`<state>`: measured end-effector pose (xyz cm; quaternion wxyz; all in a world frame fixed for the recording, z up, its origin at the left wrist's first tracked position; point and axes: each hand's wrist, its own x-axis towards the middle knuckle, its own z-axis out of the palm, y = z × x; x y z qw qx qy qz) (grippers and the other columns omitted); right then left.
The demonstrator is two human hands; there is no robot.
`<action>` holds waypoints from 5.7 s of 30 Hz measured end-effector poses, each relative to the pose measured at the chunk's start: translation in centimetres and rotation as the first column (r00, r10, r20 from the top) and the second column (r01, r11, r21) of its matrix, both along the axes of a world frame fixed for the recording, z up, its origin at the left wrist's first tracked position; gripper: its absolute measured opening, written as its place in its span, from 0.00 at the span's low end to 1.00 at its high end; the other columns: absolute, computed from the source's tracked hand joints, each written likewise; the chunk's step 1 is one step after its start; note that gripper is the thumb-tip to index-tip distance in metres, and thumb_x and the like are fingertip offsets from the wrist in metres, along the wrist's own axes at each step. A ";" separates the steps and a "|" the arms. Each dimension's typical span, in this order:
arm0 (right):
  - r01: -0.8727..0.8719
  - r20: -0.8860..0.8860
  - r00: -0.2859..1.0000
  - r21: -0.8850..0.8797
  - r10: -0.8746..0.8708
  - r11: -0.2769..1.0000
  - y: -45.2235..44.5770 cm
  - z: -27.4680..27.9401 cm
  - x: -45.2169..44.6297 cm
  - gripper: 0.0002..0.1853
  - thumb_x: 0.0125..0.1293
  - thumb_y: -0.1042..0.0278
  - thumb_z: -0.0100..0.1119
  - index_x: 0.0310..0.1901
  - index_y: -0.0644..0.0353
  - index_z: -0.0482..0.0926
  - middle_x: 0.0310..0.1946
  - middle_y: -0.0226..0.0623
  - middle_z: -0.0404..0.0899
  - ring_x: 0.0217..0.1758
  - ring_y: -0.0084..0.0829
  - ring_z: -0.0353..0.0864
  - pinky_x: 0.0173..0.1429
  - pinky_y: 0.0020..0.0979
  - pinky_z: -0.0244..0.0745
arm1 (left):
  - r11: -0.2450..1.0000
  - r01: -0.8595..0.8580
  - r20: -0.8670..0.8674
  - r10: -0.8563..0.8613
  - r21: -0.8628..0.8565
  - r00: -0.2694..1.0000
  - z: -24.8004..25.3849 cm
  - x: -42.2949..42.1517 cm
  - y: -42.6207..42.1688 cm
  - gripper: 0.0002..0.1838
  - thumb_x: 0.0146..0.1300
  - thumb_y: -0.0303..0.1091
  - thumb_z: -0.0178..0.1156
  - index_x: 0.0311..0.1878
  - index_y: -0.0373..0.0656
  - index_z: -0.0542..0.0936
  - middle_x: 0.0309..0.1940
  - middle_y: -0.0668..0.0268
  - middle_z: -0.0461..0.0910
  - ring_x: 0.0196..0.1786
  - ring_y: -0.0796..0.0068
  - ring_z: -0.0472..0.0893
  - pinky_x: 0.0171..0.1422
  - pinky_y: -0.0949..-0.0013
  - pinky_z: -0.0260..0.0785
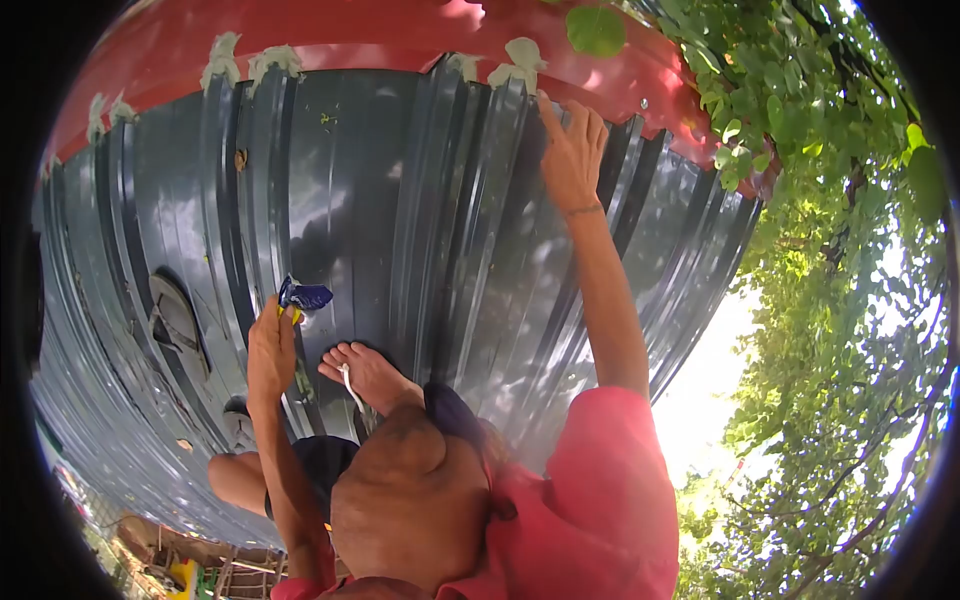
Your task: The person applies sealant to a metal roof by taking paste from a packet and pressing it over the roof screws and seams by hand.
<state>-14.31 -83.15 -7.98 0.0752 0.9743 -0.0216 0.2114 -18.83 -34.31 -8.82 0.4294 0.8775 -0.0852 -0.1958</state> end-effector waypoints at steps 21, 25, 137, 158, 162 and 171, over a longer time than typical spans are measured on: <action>0.134 0.080 0.985 0.191 -0.151 0.972 3.3 -2.1 3.7 0.46 0.56 0.87 0.54 0.78 0.39 0.69 0.67 0.44 0.67 0.69 0.52 0.64 0.73 0.53 0.59 | 1.000 -0.021 -0.046 0.021 -0.017 0.999 0.3 -0.9 1.5 0.07 0.79 0.30 0.52 0.47 0.35 0.74 0.33 0.45 0.80 0.36 0.40 0.80 0.41 0.50 0.70; 0.085 0.095 0.990 0.197 -0.106 0.977 3.8 -2.0 4.4 0.45 0.54 0.87 0.57 0.76 0.41 0.70 0.65 0.44 0.66 0.69 0.53 0.64 0.73 0.53 0.57 | 0.999 -0.026 -0.034 0.026 -0.028 0.999 0.2 -1.0 1.8 0.07 0.80 0.30 0.52 0.48 0.35 0.74 0.33 0.47 0.81 0.36 0.41 0.80 0.42 0.51 0.70; 0.461 -0.161 0.744 0.826 0.648 -0.325 29.8 6.4 -4.0 0.20 0.75 0.68 0.53 0.64 0.68 0.81 0.68 0.38 0.74 0.69 0.32 0.73 0.74 0.36 0.61 | 0.990 -0.137 0.309 0.118 0.041 0.944 3.7 -1.1 1.1 0.13 0.67 0.25 0.58 0.54 0.39 0.76 0.38 0.50 0.82 0.43 0.43 0.82 0.48 0.45 0.73; -0.089 0.048 0.996 0.287 0.079 0.954 9.3 1.6 7.7 0.30 0.59 0.77 0.56 0.64 0.44 0.84 0.60 0.41 0.71 0.70 0.50 0.63 0.77 0.52 0.55 | 0.986 -0.160 0.007 0.160 0.037 0.987 -1.5 -4.4 7.4 0.08 0.75 0.23 0.52 0.52 0.36 0.76 0.40 0.44 0.80 0.45 0.34 0.79 0.49 0.44 0.69; -0.083 0.038 0.996 0.307 0.074 0.948 9.1 1.3 8.1 0.32 0.58 0.78 0.55 0.65 0.42 0.84 0.61 0.43 0.70 0.70 0.50 0.63 0.77 0.54 0.55 | 0.981 -0.196 -0.024 0.196 -0.005 0.980 -1.2 -4.5 7.5 0.07 0.75 0.24 0.52 0.52 0.36 0.76 0.39 0.44 0.80 0.44 0.34 0.79 0.48 0.44 0.69; -0.053 0.070 0.996 -0.103 0.060 0.993 8.1 0.7 8.3 0.37 0.58 0.81 0.59 0.69 0.35 0.80 0.62 0.43 0.70 0.68 0.52 0.66 0.73 0.56 0.58 | 0.983 -0.179 -0.029 0.180 0.033 0.983 -1.3 -4.2 6.5 0.08 0.76 0.25 0.54 0.53 0.36 0.77 0.39 0.44 0.80 0.44 0.33 0.78 0.47 0.46 0.70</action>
